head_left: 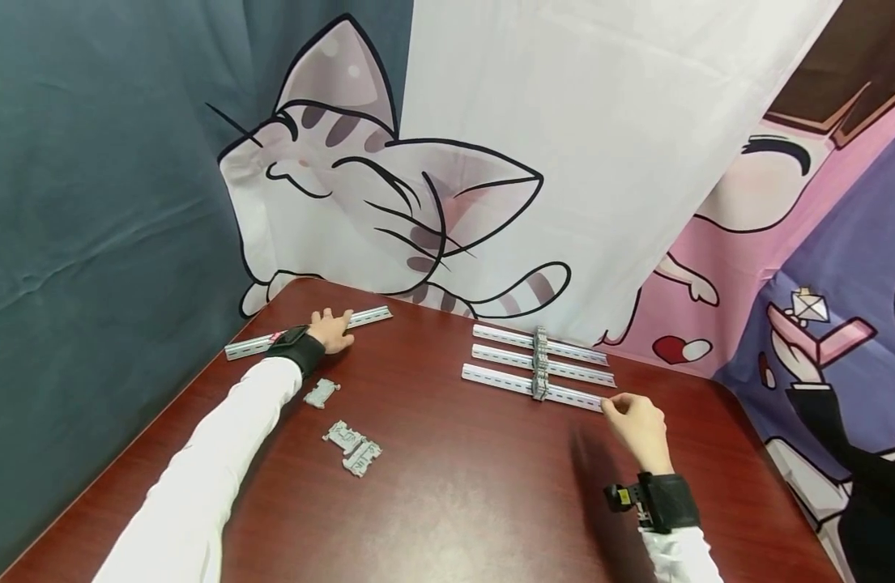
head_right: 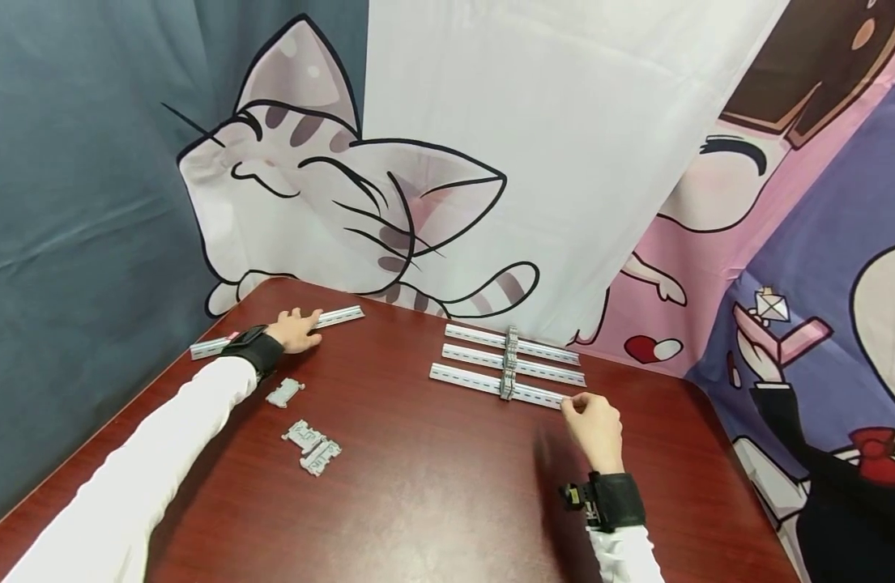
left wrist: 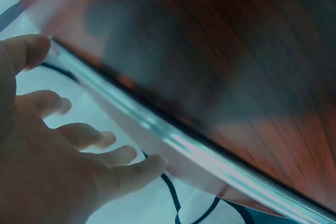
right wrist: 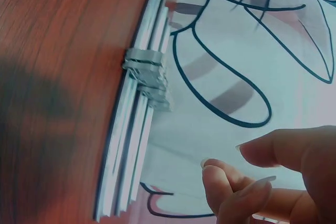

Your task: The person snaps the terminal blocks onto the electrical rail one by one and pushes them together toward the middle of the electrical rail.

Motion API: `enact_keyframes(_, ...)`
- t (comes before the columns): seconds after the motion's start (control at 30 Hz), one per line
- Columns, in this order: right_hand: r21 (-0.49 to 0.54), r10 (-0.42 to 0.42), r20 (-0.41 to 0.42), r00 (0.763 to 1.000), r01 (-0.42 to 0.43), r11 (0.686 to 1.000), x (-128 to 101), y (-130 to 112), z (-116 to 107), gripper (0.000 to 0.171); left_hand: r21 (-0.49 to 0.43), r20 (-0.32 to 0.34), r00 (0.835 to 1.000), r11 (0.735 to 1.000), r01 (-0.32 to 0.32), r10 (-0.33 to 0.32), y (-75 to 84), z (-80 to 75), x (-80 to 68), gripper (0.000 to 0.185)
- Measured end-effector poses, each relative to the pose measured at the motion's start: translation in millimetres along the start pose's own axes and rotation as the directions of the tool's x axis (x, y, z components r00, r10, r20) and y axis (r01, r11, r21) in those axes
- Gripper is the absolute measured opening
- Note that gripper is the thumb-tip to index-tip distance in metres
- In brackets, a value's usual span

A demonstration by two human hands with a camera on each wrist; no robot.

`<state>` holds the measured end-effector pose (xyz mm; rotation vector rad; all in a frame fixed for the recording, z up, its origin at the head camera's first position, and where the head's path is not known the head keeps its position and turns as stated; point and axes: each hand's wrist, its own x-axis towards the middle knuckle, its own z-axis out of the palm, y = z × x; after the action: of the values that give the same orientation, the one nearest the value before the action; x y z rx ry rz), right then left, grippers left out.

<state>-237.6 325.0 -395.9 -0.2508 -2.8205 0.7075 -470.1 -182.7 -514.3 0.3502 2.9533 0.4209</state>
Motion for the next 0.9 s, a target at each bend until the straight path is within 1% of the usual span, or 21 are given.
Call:
enact_keyframes(0.07, 0.002, -0.009, -0.004, 1.000, 0.009, 1.000, -3.2, 0.7, -3.5, 0.028, 0.080, -0.044, 0.998, 0.996, -0.030, 0.034, -37.7, 41.7, 47.5, 0.072)
enact_keyframes(0.1, 0.005, -0.014, -0.005, 1.000, 0.014, 1.000, -4.5, 0.7, -4.9, 0.027, 0.120, -0.039, 0.998, 0.992, -0.043, 0.048, -53.4, 59.5, 68.2, 0.075)
enact_keyframes(0.13, 0.005, -0.017, -0.006, 1.000, 0.017, 1.000, -5.5, 0.6, -6.0, 0.027, 0.141, -0.066, 0.995, 0.988, -0.065, 0.075, -66.2, 75.7, 82.5, 0.079)
enact_keyframes(0.17, 0.005, -0.020, -0.004, 1.000, 0.020, 1.000, -6.7, 0.8, -6.9, 0.027, 0.166, -0.078, 0.993, 0.983, -0.074, 0.088, -71.9, 84.3, 88.5, 0.081)
enact_keyframes(0.2, 0.005, -0.020, -0.001, 1.000, 0.020, 1.000, -7.9, 0.8, -7.6, 0.026, 0.176, -0.081, 0.993, 0.982, -0.075, 0.091, -67.7, 84.1, 85.2, 0.080)
enact_keyframes(0.23, 0.004, -0.021, -0.002, 1.000, 0.021, 1.000, -8.7, 1.1, -8.1, 0.026, 0.172, -0.059, 0.995, 0.983, -0.066, 0.077, -67.2, 86.8, 87.2, 0.080)
enact_keyframes(0.27, 0.006, -0.020, -0.001, 1.000, 0.020, 1.000, -9.5, 1.6, -8.2, 0.026, 0.166, -0.040, 0.996, 0.984, -0.069, 0.076, -65.2, 86.3, 85.2, 0.079)
enact_keyframes(0.3, 0.008, -0.018, 0.004, 1.000, 0.018, 1.000, -10.2, 2.1, -8.2, 0.026, 0.145, -0.054, 0.994, 0.986, -0.088, 0.097, -57.9, 81.1, 73.2, 0.080)
enact_keyframes(0.33, 0.008, -0.017, 0.005, 1.000, 0.017, 1.000, -10.9, 2.9, -8.0, 0.026, 0.119, -0.049, 0.995, 0.989, -0.083, 0.089, -44.5, 69.3, 56.4, 0.078)
enact_keyframes(0.37, 0.010, -0.018, 0.006, 1.000, 0.017, 1.000, -11.5, 3.7, -7.5, 0.026, 0.101, -0.013, 0.997, 0.992, -0.072, 0.074, -29.3, 54.3, 39.0, 0.075)
enact_keyframes(0.43, 0.017, -0.017, 0.009, 1.000, 0.017, 1.000, -12.1, 5.0, -5.4, 0.025, 0.022, 0.009, 0.996, 0.996, -0.085, 0.084, -7.3, 32.3, 8.7, 0.071)
enact_keyframes(0.5, 0.025, -0.020, 0.018, 1.000, 0.020, 0.999, -12.5, 5.3, -2.3, 0.025, -0.030, 0.026, 0.994, 0.994, -0.105, 0.106, 26.3, 0.0, -37.7, 0.066)
enact_keyframes(0.53, 0.027, -0.022, 0.022, 1.000, 0.021, 0.999, -12.7, 5.3, -0.4, 0.025, -0.029, 0.059, 0.993, 0.995, -0.099, 0.101, 38.0, -11.2, -52.4, 0.063)
enact_keyframes(0.57, 0.031, -0.022, 0.027, 0.999, 0.021, 0.999, -12.8, 5.3, 1.9, 0.024, -0.028, 0.053, 0.991, 0.992, -0.119, 0.121, 43.6, -15.4, -62.4, 0.062)
enact_keyframes(0.6, 0.035, -0.023, 0.034, 0.999, 0.021, 0.999, -12.8, 4.9, 3.9, 0.024, -0.023, 0.045, 0.989, 0.990, -0.138, 0.139, 47.3, -18.3, -71.0, 0.060)
enact_keyframes(0.67, 0.041, -0.022, 0.038, 0.999, 0.021, 0.999, -13.0, 4.8, 7.0, 0.025, 0.007, 0.045, 0.985, 0.986, -0.166, 0.166, 52.9, -20.0, -79.3, 0.059)
enact_keyframes(0.7, 0.044, -0.020, 0.041, 0.999, 0.019, 0.999, -13.4, 4.8, 8.2, 0.025, 0.003, 0.044, 0.983, 0.984, -0.177, 0.177, 54.2, -20.3, -81.6, 0.059)
enact_keyframes(0.8, 0.052, -0.018, 0.044, 0.999, 0.015, 0.999, -15.0, 4.4, 10.3, 0.025, -0.029, 0.058, 0.982, 0.983, -0.179, 0.180, 61.0, -24.8, -89.9, 0.058)
enact_keyframes(0.9, 0.053, -0.017, 0.052, 0.998, 0.015, 0.999, -17.6, 4.3, 10.8, 0.024, -0.056, 0.079, 0.977, 0.979, -0.194, 0.198, 66.4, -28.4, -94.2, 0.056)
